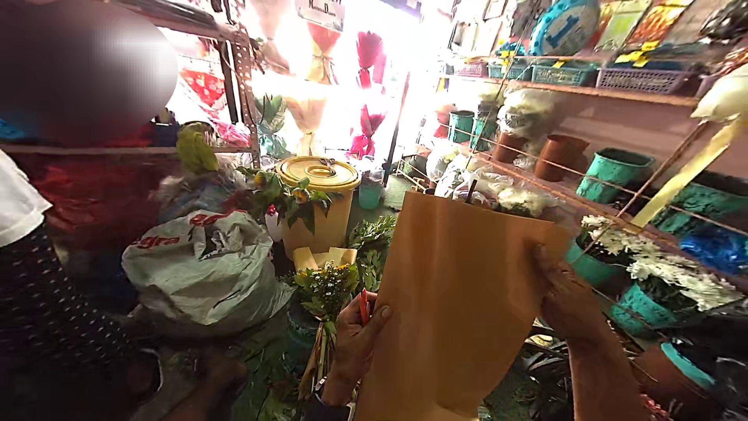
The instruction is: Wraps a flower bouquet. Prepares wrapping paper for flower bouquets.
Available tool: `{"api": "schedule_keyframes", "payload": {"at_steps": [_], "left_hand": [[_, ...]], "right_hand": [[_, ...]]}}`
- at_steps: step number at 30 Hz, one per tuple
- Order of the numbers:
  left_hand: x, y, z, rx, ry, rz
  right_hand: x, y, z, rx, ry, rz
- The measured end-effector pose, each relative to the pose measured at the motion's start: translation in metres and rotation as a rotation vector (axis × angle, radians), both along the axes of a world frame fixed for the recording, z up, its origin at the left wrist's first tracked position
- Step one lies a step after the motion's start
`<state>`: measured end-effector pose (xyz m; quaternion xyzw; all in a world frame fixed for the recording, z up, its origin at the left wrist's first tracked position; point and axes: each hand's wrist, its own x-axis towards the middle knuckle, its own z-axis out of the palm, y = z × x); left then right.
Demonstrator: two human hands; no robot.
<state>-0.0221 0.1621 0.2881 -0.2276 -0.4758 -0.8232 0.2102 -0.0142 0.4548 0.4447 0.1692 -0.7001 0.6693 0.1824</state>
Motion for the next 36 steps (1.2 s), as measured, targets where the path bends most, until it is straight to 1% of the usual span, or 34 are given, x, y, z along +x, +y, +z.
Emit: {"api": "schedule_keyframes", "payload": {"at_steps": [3, 5, 8, 11, 14, 17, 22, 26, 27, 28, 30, 32, 34, 35, 36], "left_hand": [[0.0, -0.004, -0.004, -0.134, -0.043, 0.017], [-0.001, -0.002, 0.002, -0.116, -0.043, 0.021], [0.006, -0.01, 0.022, -0.016, 0.048, 0.048], [0.011, -0.023, 0.043, 0.033, 0.156, 0.046], [0.013, -0.022, 0.055, 0.001, 0.213, 0.043], [0.015, -0.016, 0.06, -0.01, 0.253, 0.075], [0.023, -0.013, 0.054, -0.005, 0.241, 0.106], [0.025, -0.01, 0.045, 0.014, 0.221, 0.095], [0.025, -0.01, 0.042, 0.002, 0.217, 0.093], [0.025, -0.01, 0.041, -0.015, 0.211, 0.082], [0.027, -0.009, 0.04, -0.044, 0.205, 0.036], [0.026, -0.005, 0.043, -0.076, 0.212, -0.008], [0.025, 0.0, 0.046, -0.114, 0.238, -0.027], [0.025, 0.001, 0.048, -0.143, 0.255, -0.016], [0.025, 0.002, 0.049, -0.181, 0.272, 0.005]], "right_hand": [[0.002, -0.005, -0.009, -0.056, -0.012, 0.034], [0.006, -0.011, -0.003, -0.064, 0.004, 0.049], [0.02, -0.019, 0.025, -0.032, 0.127, -0.077], [0.029, -0.02, 0.056, 0.073, 0.334, -0.081], [0.036, -0.031, 0.082, 0.179, 0.487, -0.132], [0.042, -0.036, 0.097, 0.314, 0.558, -0.151], [0.049, -0.031, 0.092, 0.371, 0.598, -0.155], [0.05, -0.022, 0.083, 0.328, 0.526, -0.154], [0.051, -0.017, 0.083, 0.363, 0.499, -0.175], [0.053, -0.011, 0.086, 0.46, 0.458, -0.197], [0.06, -0.006, 0.102, 0.768, 0.383, -0.264], [0.062, -0.015, 0.121, 1.054, 0.386, -0.293], [0.055, -0.034, 0.138, 1.268, 0.304, -0.24], [0.047, -0.043, 0.145, 1.327, 0.231, -0.159], [0.036, -0.049, 0.149, 1.337, 0.153, -0.043]]}}
